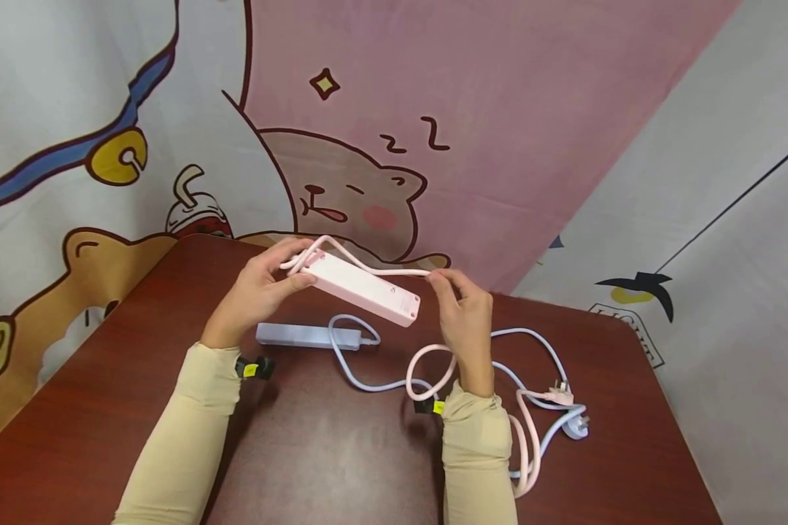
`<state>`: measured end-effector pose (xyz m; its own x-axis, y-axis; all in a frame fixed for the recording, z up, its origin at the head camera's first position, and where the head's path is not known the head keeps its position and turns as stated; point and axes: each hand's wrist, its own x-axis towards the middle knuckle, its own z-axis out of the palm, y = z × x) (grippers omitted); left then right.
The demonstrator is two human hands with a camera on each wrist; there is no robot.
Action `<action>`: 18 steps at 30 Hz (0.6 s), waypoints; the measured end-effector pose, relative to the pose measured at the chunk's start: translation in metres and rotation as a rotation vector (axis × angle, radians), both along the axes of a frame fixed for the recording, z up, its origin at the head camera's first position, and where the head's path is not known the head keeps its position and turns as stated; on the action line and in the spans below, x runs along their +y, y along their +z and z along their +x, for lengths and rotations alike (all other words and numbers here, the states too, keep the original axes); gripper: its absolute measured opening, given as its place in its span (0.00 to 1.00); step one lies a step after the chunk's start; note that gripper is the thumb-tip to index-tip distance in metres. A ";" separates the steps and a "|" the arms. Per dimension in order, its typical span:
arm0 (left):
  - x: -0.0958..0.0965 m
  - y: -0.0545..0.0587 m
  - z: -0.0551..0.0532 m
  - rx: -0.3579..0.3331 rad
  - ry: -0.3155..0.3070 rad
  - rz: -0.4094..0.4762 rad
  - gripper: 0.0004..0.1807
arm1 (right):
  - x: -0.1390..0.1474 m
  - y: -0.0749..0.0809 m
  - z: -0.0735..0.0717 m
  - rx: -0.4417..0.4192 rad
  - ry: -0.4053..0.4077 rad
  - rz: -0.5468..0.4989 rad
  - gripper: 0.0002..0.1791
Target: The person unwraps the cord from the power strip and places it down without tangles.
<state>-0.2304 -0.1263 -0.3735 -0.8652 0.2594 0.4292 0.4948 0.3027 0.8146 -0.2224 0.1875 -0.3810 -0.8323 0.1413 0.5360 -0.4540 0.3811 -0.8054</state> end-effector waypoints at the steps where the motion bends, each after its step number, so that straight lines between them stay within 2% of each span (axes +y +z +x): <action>1: 0.000 0.000 0.000 0.001 0.003 0.004 0.26 | 0.000 0.001 0.001 0.003 0.005 -0.009 0.10; 9: -0.002 -0.003 -0.004 0.088 0.137 0.001 0.25 | -0.003 0.005 0.007 0.014 0.113 -0.042 0.09; 18: 0.000 -0.003 -0.003 0.137 0.226 0.074 0.27 | -0.006 0.006 0.012 -0.081 0.215 -0.074 0.10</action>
